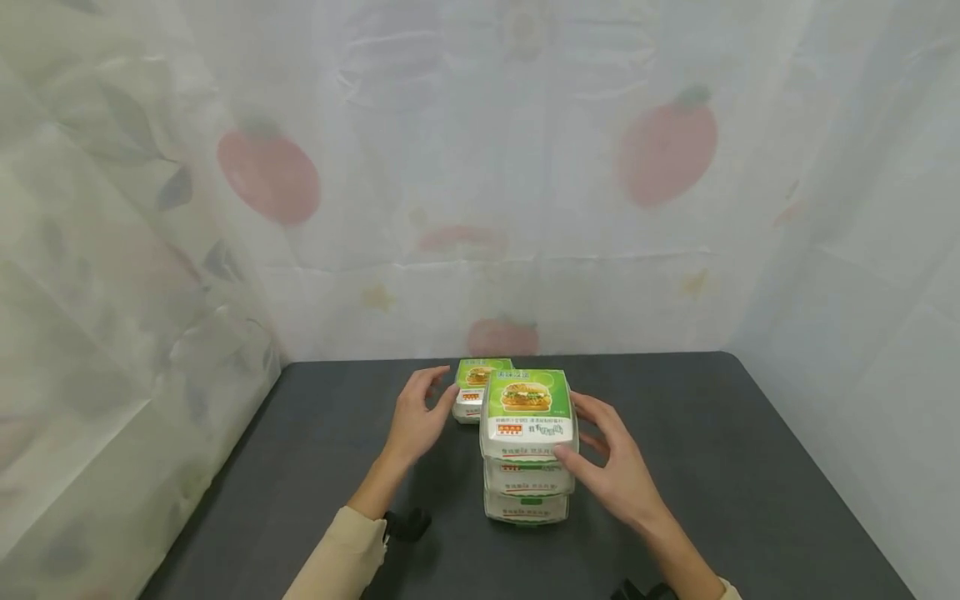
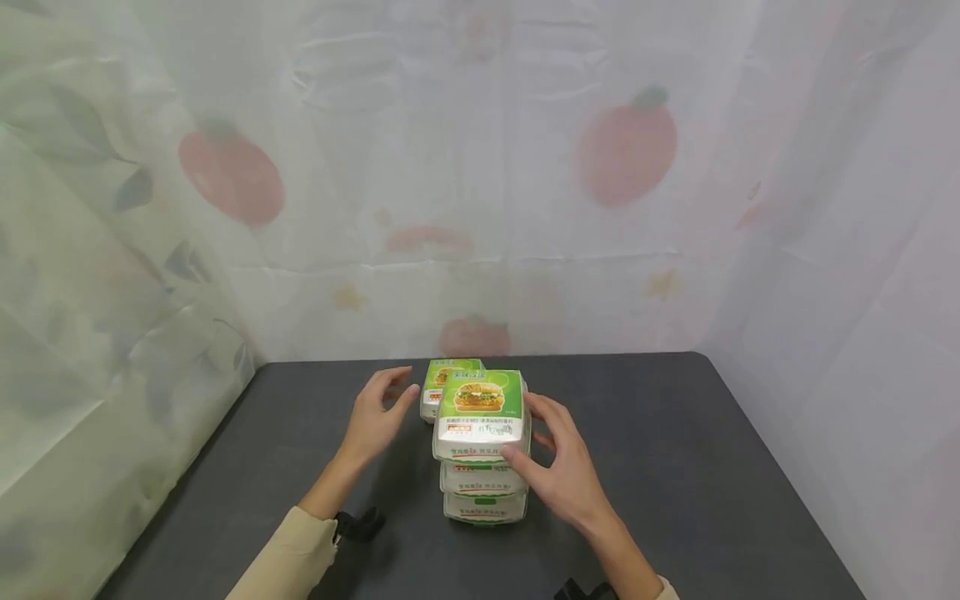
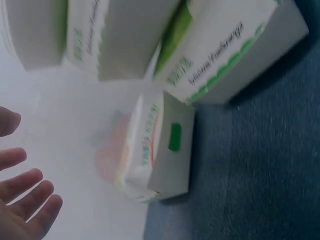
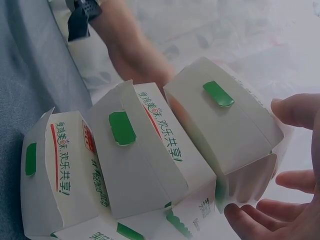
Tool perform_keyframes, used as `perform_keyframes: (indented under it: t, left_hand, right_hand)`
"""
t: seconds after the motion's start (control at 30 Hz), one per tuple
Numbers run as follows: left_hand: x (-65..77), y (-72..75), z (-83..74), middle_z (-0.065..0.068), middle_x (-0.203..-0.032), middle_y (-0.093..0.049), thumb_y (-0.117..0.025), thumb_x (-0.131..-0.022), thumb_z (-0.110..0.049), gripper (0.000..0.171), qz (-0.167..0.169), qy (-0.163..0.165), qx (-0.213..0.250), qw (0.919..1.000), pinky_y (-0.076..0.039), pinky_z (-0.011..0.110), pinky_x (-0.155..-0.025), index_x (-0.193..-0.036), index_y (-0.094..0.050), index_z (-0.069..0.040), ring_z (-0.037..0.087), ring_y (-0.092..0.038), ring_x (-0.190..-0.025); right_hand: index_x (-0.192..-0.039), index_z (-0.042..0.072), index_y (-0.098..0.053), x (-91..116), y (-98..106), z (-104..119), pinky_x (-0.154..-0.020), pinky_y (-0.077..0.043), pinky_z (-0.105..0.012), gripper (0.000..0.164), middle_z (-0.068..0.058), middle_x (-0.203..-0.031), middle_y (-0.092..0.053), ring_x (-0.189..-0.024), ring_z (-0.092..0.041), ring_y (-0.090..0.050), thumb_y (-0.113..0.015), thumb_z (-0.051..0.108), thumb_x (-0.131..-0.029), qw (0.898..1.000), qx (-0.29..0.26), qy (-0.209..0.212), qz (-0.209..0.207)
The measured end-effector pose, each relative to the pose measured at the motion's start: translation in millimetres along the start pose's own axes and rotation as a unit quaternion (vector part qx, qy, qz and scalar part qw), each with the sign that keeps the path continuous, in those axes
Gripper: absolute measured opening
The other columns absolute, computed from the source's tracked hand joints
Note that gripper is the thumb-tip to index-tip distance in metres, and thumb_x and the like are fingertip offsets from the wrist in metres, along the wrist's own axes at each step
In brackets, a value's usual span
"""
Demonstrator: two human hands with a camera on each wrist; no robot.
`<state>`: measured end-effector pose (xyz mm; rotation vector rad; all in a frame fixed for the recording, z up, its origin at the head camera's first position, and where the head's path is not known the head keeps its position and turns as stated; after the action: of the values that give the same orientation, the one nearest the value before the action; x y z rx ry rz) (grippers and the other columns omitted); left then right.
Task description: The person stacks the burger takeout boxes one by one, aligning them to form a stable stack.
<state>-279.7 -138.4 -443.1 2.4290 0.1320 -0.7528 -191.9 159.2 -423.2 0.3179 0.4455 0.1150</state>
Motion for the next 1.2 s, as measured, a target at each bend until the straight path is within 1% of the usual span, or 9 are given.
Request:
perform_keyframes:
  t: [0.1, 0.23, 0.43, 0.53, 0.6, 0.7, 0.8, 0.93, 1.2]
  left_hand:
    - [-4.4, -3.0, 9.8, 0.017, -0.134, -0.057, -0.068, -0.1, -0.029, 0.047, 0.017, 0.02, -0.014, 0.9996, -0.046, 0.057, -0.097, -0.139, -0.059, -0.005, 0.037, -0.055, -0.12]
    - [-8.2, -9.9, 22.3, 0.019, -0.152, -0.043, -0.067, -0.1, -0.039, 0.06, 0.061, 0.064, -0.03, 0.9956, -0.036, 0.063, -0.107, -0.15, -0.05, -0.009, 0.039, -0.04, -0.139]
    - [-12.8, -25.0, 38.5, 0.019, -0.163, -0.022, -0.069, -0.096, -0.045, 0.078, 0.125, 0.109, -0.027, 0.9858, -0.03, 0.071, -0.107, -0.159, -0.036, -0.014, 0.046, -0.022, -0.149]
    - [-15.5, -33.4, 46.5, 0.022, -0.165, -0.017, -0.071, -0.094, -0.047, 0.083, 0.144, 0.129, -0.024, 0.9808, -0.029, 0.073, -0.106, -0.161, -0.032, -0.014, 0.049, -0.019, -0.149]
    - [-16.4, -38.5, 51.7, 0.024, -0.165, -0.015, -0.073, -0.093, -0.046, 0.087, 0.153, 0.143, -0.025, 0.9775, -0.03, 0.073, -0.105, -0.161, -0.031, -0.014, 0.052, -0.019, -0.148]
    - [-18.4, -46.4, 60.6, 0.025, -0.165, -0.014, -0.075, -0.091, -0.046, 0.091, 0.171, 0.156, -0.027, 0.9725, -0.033, 0.07, -0.105, -0.162, -0.028, -0.014, 0.052, -0.02, -0.148]
    - [-19.9, -51.2, 66.0, 0.026, -0.164, -0.013, -0.077, -0.089, -0.043, 0.094, 0.19, 0.161, -0.021, 0.9684, -0.035, 0.068, -0.106, -0.163, -0.027, -0.014, 0.052, -0.021, -0.148]
    - [-19.7, -52.1, 68.1, 0.028, -0.163, -0.019, -0.078, -0.089, -0.037, 0.091, 0.197, 0.153, -0.017, 0.9682, -0.034, 0.067, -0.107, -0.161, -0.03, -0.011, 0.051, -0.025, -0.147]
    - [-13.4, -51.6, 71.9, 0.024, -0.158, -0.033, -0.076, -0.093, -0.034, 0.085, 0.193, 0.153, -0.008, 0.9692, -0.041, 0.06, -0.104, -0.161, -0.031, -0.009, 0.044, -0.037, -0.142]
  right_hand:
    - [-0.154, 0.024, -0.043, 0.4, -1.5, 0.2, -0.1, -0.046, -0.058, 0.065, -0.005, -0.152, -0.041, -0.137, -0.03, -0.044, -0.074, 0.018, -0.096, 1.0, 0.001, 0.0, 0.001]
    - [-0.154, 0.024, -0.043, 0.5, -3.0, -0.3, -0.1, -0.046, -0.058, 0.066, -0.004, -0.152, -0.041, -0.137, -0.028, -0.044, -0.074, 0.019, -0.096, 1.0, 0.006, 0.004, 0.002]
    - [-0.154, 0.023, -0.044, 1.0, -2.8, -0.7, -0.1, -0.047, -0.057, 0.067, -0.004, -0.152, -0.041, -0.136, -0.027, -0.044, -0.075, 0.019, -0.095, 1.0, 0.011, 0.002, -0.002]
    - [-0.154, 0.022, -0.043, 1.0, -2.2, -0.6, -0.1, -0.047, -0.057, 0.067, -0.005, -0.153, -0.041, -0.137, -0.028, -0.044, -0.075, 0.019, -0.096, 1.0, 0.007, 0.001, -0.002]
    - [-0.155, 0.022, -0.043, 1.1, -1.7, -0.5, -0.1, -0.047, -0.057, 0.067, -0.005, -0.153, -0.041, -0.137, -0.028, -0.044, -0.074, 0.019, -0.096, 1.0, 0.006, 0.0, -0.001]
    - [-0.155, 0.022, -0.043, 1.2, -0.9, -0.2, -0.1, -0.046, -0.058, 0.067, -0.005, -0.153, -0.041, -0.137, -0.029, -0.044, -0.074, 0.019, -0.096, 1.0, 0.006, 0.001, -0.001]
    - [-0.154, 0.022, -0.043, 0.9, -1.2, 0.1, -0.1, -0.046, -0.059, 0.066, -0.005, -0.152, -0.04, -0.137, -0.029, -0.044, -0.074, 0.018, -0.096, 1.0, 0.005, 0.002, -0.002]
    - [-0.154, 0.024, -0.043, 0.1, -2.3, 0.6, -0.101, -0.046, -0.058, 0.067, -0.003, -0.152, -0.04, -0.137, -0.027, -0.044, -0.075, 0.02, -0.095, 1.0, 0.003, -0.003, -0.003]
    - [-0.154, 0.023, -0.044, 0.8, -3.6, 1.7, -0.102, -0.048, -0.049, 0.067, 0.0, -0.153, -0.039, -0.137, -0.022, -0.044, -0.076, 0.022, -0.095, 1.0, 0.007, -0.008, 0.004]
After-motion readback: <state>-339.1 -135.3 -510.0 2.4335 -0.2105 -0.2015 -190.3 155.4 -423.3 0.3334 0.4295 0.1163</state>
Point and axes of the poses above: each hand's wrist, its own x-axis away from the middle knuckle, its own y-axis out of the back of the hand, z = x × y, the point moved 2 cm from there along -x, towards the middle knuckle
